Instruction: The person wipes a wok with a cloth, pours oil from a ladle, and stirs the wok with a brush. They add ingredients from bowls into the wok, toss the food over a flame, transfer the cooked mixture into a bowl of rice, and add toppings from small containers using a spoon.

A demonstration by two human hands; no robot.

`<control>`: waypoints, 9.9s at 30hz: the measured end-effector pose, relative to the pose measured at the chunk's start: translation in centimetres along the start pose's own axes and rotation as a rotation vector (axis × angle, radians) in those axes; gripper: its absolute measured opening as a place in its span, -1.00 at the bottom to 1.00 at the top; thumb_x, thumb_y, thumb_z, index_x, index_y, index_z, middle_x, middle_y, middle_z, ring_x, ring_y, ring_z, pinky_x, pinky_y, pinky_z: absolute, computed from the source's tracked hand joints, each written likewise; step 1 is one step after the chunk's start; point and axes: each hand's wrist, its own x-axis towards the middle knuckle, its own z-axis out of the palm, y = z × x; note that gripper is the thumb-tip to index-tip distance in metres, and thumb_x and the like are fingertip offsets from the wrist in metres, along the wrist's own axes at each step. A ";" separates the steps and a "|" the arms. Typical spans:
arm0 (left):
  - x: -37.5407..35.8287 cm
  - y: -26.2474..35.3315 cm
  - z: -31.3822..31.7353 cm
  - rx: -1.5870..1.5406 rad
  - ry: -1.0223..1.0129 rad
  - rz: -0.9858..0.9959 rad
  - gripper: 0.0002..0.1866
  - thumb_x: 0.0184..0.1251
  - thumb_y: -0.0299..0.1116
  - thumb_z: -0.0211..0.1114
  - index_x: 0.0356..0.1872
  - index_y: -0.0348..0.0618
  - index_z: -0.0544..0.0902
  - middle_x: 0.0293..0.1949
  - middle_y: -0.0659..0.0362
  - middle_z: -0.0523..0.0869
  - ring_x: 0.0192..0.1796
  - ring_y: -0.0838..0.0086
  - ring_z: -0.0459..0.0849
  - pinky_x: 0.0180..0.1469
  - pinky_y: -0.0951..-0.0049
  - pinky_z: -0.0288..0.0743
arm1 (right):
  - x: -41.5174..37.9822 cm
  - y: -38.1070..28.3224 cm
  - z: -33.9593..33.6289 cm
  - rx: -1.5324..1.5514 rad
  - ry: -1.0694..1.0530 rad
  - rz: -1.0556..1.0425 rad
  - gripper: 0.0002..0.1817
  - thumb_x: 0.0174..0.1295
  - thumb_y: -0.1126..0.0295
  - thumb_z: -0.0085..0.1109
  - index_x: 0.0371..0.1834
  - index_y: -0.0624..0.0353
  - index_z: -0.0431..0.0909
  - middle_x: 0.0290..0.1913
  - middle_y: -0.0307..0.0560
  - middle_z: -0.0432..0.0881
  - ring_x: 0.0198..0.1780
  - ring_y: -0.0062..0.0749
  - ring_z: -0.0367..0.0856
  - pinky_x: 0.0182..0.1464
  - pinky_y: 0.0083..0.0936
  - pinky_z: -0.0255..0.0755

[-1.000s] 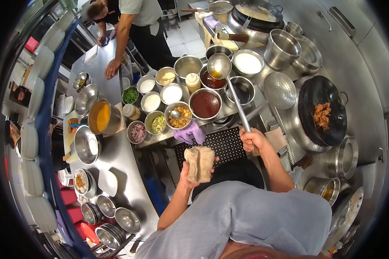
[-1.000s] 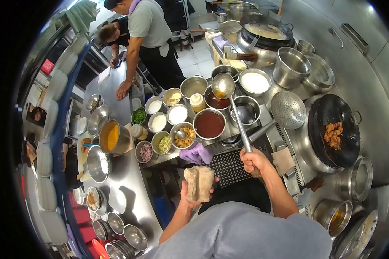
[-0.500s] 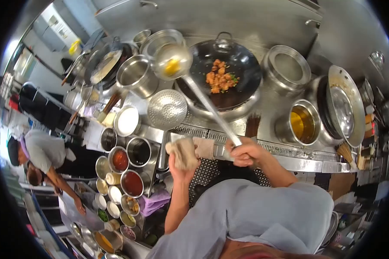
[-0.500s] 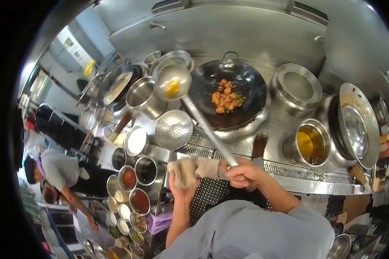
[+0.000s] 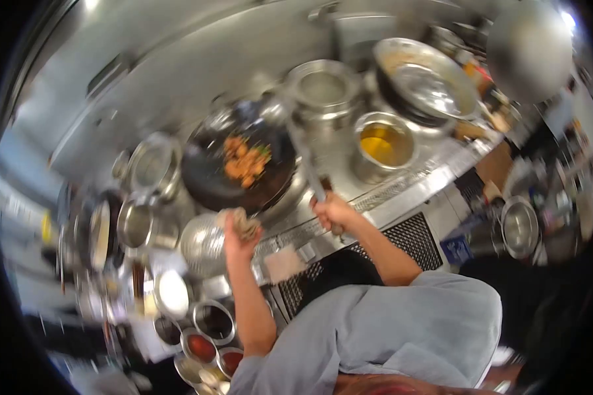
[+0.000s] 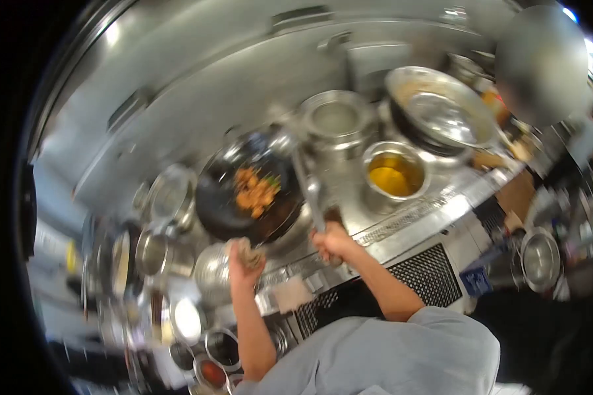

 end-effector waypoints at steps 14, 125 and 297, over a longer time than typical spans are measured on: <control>2.7 0.0 -0.5 0.087 -0.065 -0.037 -0.83 0.37 -0.24 0.09 -0.26 -0.10 0.43 -0.43 0.22 0.48 -0.47 0.52 0.49 -0.58 0.66 0.42 | -19.6 -6.2 0.5 -1.191 -0.184 -0.058 -0.72 -0.03 0.47 -0.02 -0.31 0.50 0.48 -0.63 0.11 0.58 -0.58 -0.13 0.64 -0.53 -0.23 0.53; 2.2 -2.7 0.1 -0.141 -0.156 -0.062 -0.79 0.49 -0.25 -0.03 -0.26 -0.11 0.52 -0.43 0.19 0.58 -0.34 0.45 0.60 -0.64 0.63 0.38 | -5.0 -5.7 1.6 -1.453 -0.153 -0.312 -0.23 0.09 0.45 -0.04 0.50 0.13 0.14 -0.39 0.19 0.69 -0.53 -0.08 0.68 -0.37 -0.21 0.59; -24.5 -23.0 4.5 -0.268 -0.004 0.529 -0.70 0.14 -0.52 0.08 -0.06 -0.18 0.41 -0.34 0.03 0.60 -0.41 0.36 0.62 -0.51 0.42 0.52 | -16.9 -4.9 -6.0 -0.362 -0.550 0.193 -0.69 0.25 0.43 0.07 0.03 0.25 0.32 -0.53 -0.26 0.41 -0.72 -0.56 0.33 -0.69 -0.52 0.25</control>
